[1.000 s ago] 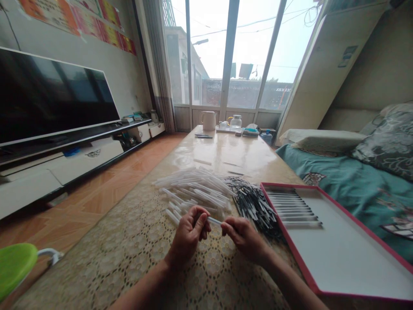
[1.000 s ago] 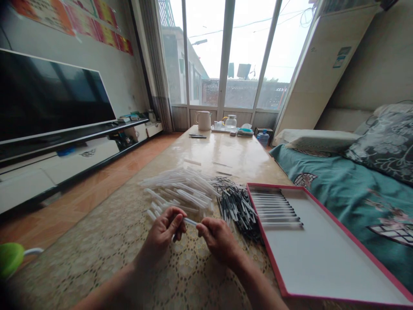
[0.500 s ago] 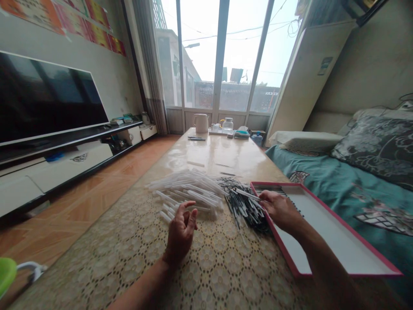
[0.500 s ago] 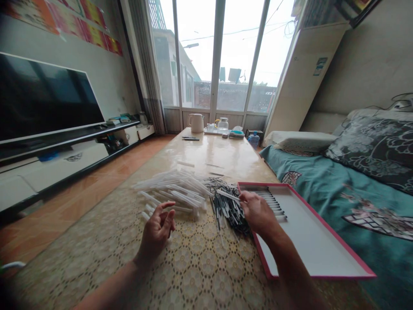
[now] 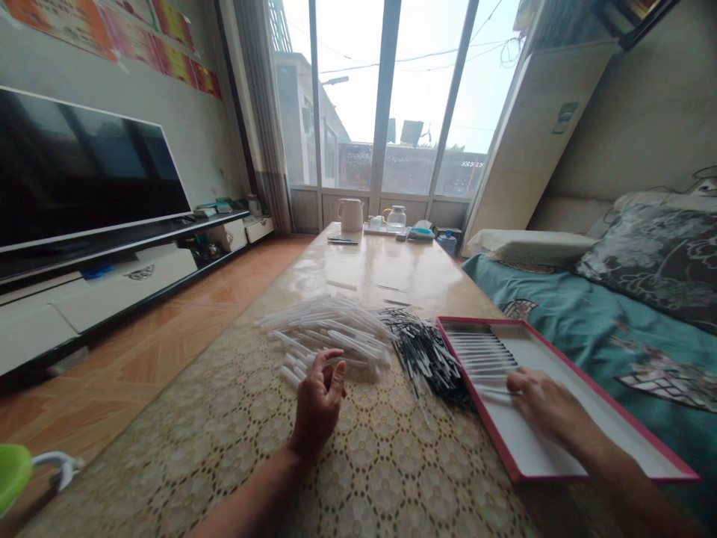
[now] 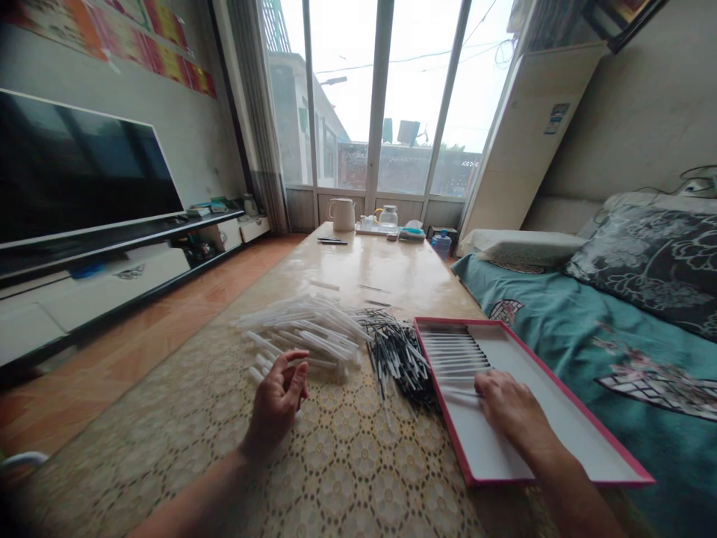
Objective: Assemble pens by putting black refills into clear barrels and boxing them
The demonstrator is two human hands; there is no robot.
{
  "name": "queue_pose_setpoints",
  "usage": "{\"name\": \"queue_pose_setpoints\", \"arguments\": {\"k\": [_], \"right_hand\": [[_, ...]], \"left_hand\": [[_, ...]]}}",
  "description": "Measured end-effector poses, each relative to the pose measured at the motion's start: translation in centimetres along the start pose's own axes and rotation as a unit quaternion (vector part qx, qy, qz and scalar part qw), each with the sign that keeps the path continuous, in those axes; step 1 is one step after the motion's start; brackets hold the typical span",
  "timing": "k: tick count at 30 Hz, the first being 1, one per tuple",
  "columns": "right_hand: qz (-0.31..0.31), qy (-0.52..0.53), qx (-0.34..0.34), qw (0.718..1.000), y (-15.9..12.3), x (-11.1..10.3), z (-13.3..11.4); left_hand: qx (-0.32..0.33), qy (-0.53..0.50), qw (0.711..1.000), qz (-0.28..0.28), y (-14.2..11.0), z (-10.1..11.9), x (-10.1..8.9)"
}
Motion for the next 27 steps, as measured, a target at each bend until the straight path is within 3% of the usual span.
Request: {"name": "queue_pose_setpoints", "arguments": {"k": [3,8,13,17,19,23,27], "right_hand": [[-0.029,-0.009,-0.035,0.999,0.5,0.6,-0.7],[-0.009,-0.041,-0.029,0.999,1.0,0.8,-0.5],[0.022,-0.056,0.001,0.998,1.5,-1.1,-2.3],[0.058,0.05,-0.003,0.997,2.7,-4.2,-8.1],[0.041,0.138,-0.022,0.989,3.4,-4.7,-12.0],[0.03,0.26,-0.04,0.964,4.3,-3.9,-18.8],[0.046,0.276,-0.029,0.96,4.6,-2.1,-22.4]], "left_hand": [[-0.005,-0.005,1.0,-0.001,0.0,-0.1,0.1],[-0.006,0.005,1.0,-0.008,0.1,-0.2,0.2],[0.011,0.014,1.0,-0.006,0.1,0.0,0.1],[0.011,0.012,1.0,-0.005,0.1,0.0,0.1],[0.006,0.004,1.0,-0.004,0.2,-0.2,0.1],[-0.005,-0.005,1.0,0.007,0.4,-0.6,0.1],[-0.005,-0.011,0.999,0.034,0.5,-0.8,-0.3]]}}
Point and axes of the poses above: each hand's wrist, its own y-axis towards the middle knuckle, its own x-axis out of the palm, z = x × y, the point moved 5 cm from there along y, towards the middle knuckle, and after that the axes turned 6 degrees about z, right-handed, at the moved point
